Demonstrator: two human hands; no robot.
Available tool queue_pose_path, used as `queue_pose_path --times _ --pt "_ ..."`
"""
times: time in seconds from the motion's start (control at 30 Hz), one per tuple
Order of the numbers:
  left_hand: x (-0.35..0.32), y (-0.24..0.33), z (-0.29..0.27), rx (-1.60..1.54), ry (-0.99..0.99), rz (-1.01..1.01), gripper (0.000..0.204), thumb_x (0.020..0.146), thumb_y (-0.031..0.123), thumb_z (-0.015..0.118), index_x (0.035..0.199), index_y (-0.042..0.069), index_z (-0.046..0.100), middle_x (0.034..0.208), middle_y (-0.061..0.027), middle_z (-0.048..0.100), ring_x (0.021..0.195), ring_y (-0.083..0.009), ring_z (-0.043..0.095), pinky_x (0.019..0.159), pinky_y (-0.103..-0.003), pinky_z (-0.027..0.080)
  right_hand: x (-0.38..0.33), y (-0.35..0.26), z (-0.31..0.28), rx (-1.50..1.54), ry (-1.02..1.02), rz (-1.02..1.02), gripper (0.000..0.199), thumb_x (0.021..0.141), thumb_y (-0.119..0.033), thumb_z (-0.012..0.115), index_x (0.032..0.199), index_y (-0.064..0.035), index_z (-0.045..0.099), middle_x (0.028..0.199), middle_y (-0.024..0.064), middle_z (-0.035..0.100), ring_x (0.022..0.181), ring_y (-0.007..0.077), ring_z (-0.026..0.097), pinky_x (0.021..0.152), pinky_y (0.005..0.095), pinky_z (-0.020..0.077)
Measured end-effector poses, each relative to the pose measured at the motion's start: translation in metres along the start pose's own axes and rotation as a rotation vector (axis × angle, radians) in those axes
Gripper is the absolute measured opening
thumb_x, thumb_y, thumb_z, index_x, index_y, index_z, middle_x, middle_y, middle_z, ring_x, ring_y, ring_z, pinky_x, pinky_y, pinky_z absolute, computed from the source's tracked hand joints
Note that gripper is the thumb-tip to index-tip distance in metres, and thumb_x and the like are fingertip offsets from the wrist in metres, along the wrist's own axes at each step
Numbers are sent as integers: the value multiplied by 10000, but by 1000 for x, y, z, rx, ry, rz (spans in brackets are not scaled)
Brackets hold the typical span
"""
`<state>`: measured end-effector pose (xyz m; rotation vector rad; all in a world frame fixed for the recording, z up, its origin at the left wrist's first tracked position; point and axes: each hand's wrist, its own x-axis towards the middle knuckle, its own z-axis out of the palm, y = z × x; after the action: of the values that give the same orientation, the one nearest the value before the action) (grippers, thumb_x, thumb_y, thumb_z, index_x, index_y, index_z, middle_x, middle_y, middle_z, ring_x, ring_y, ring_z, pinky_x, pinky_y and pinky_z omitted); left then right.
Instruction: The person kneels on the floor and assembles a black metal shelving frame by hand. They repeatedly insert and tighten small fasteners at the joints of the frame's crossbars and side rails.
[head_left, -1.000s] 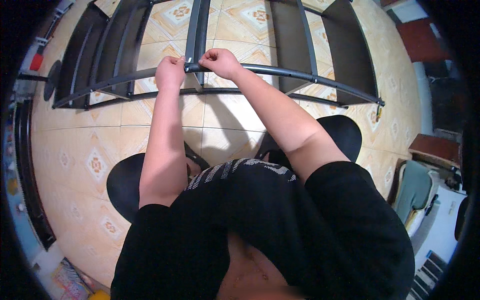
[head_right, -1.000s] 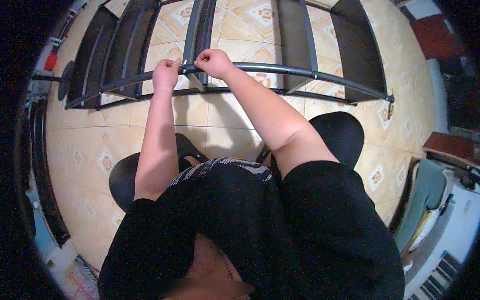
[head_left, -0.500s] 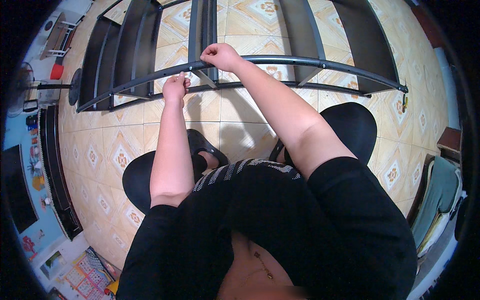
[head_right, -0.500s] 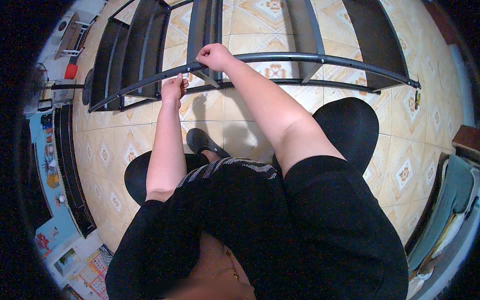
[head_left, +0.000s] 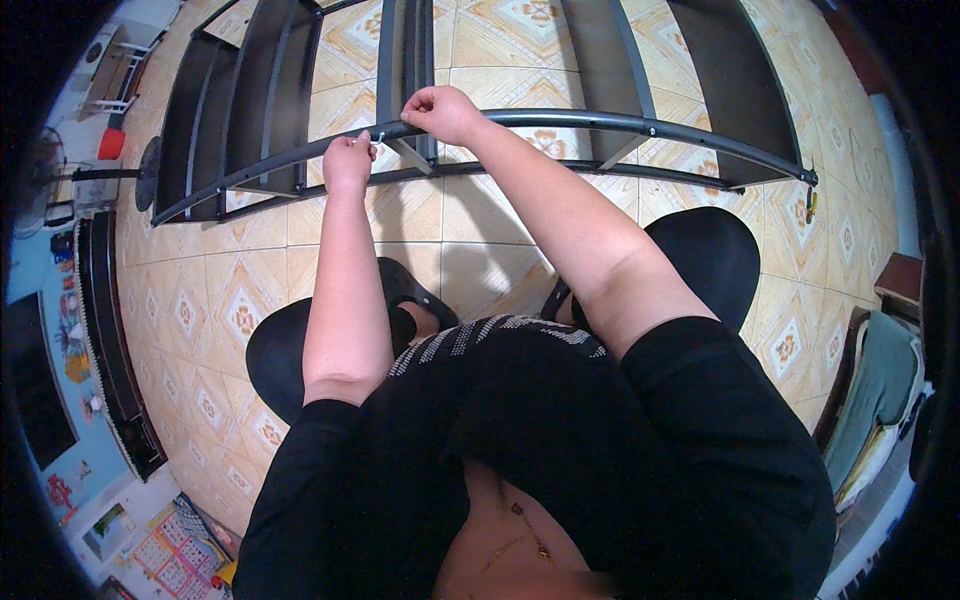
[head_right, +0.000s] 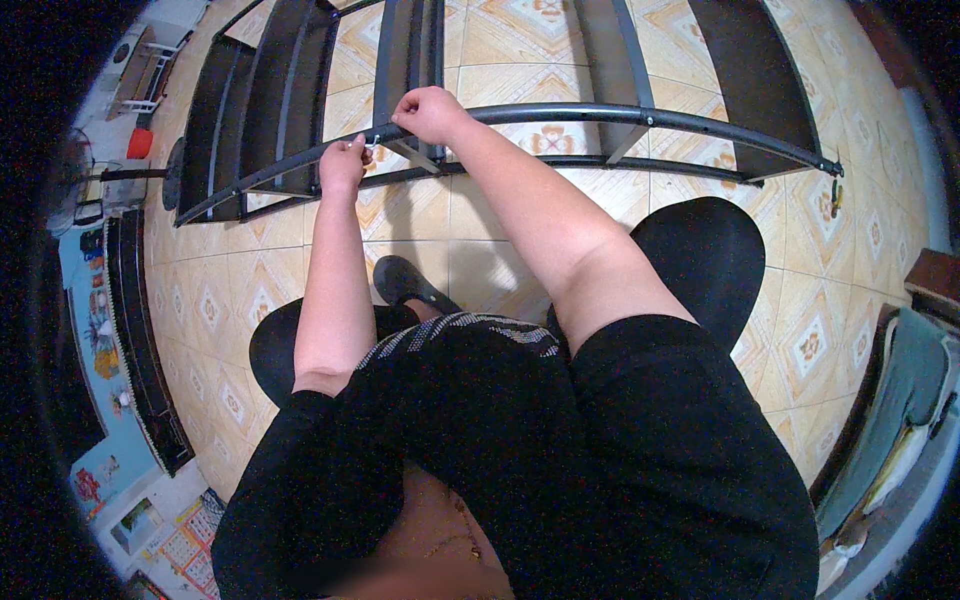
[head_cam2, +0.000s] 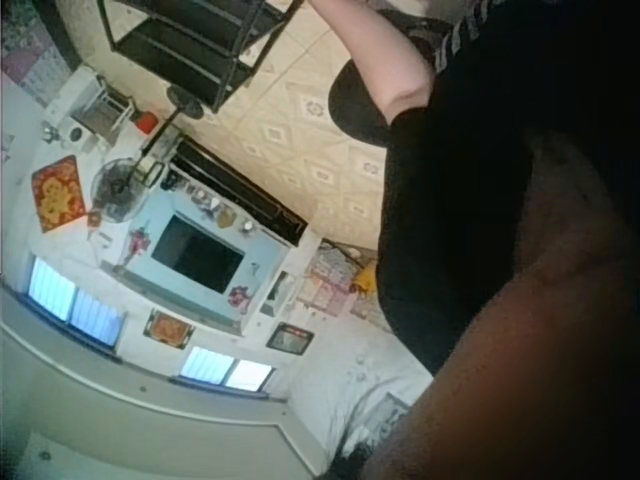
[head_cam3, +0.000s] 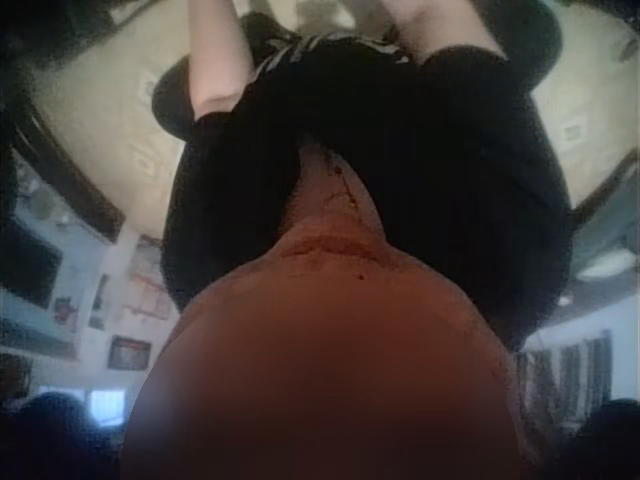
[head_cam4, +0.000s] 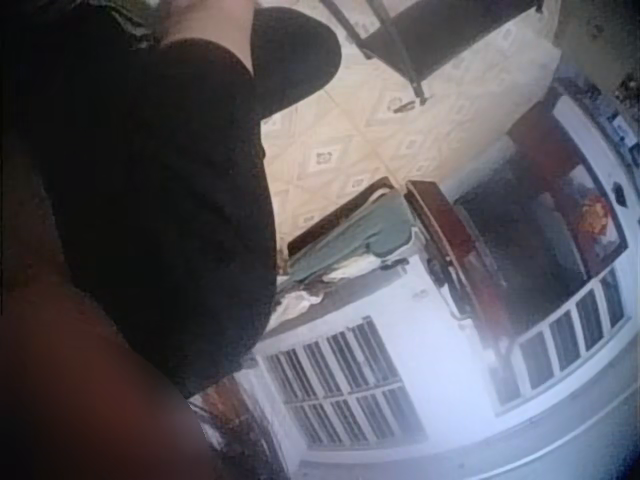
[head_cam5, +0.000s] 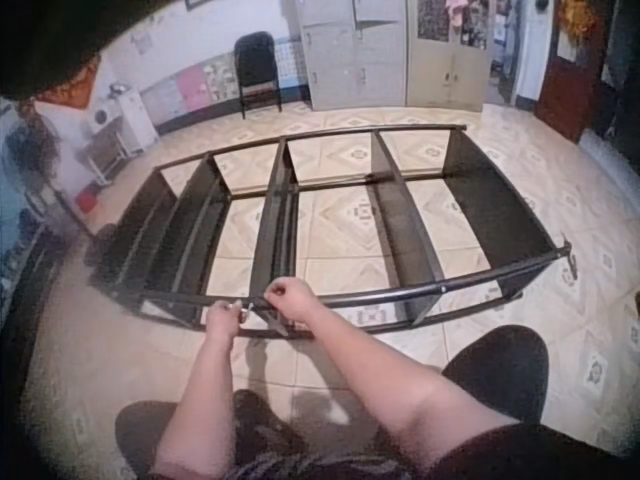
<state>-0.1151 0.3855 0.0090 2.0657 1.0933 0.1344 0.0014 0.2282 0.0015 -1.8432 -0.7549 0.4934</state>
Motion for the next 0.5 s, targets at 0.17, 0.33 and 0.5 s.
queue_pose_path --times 0.17,0.33,0.5 --pt "-7 14 -3 118 48 7 332 879 324 609 755 18 634 699 -70 673 648 -141 633 600 -307 481 -2 -3 -3 46 -24 23 201 815 -227 678 893 -42 688 782 51 667 700 130 603 676 275 492" --pt "-33 38 6 302 292 103 309 838 344 637 821 36 652 786 -146 671 753 -320 650 674 -415 490 0 -1 -1 32 -6 4 201 811 -225 681 888 -40 689 779 52 667 692 132 602 674 274 492" --pt "-38 44 15 447 422 328 282 829 316 642 817 34 649 787 -156 666 759 -338 649 658 -429 498 -3 -4 -1 47 -7 -7 190 811 -216 678 885 -41 689 771 49 664 689 133 600 674 274 492"
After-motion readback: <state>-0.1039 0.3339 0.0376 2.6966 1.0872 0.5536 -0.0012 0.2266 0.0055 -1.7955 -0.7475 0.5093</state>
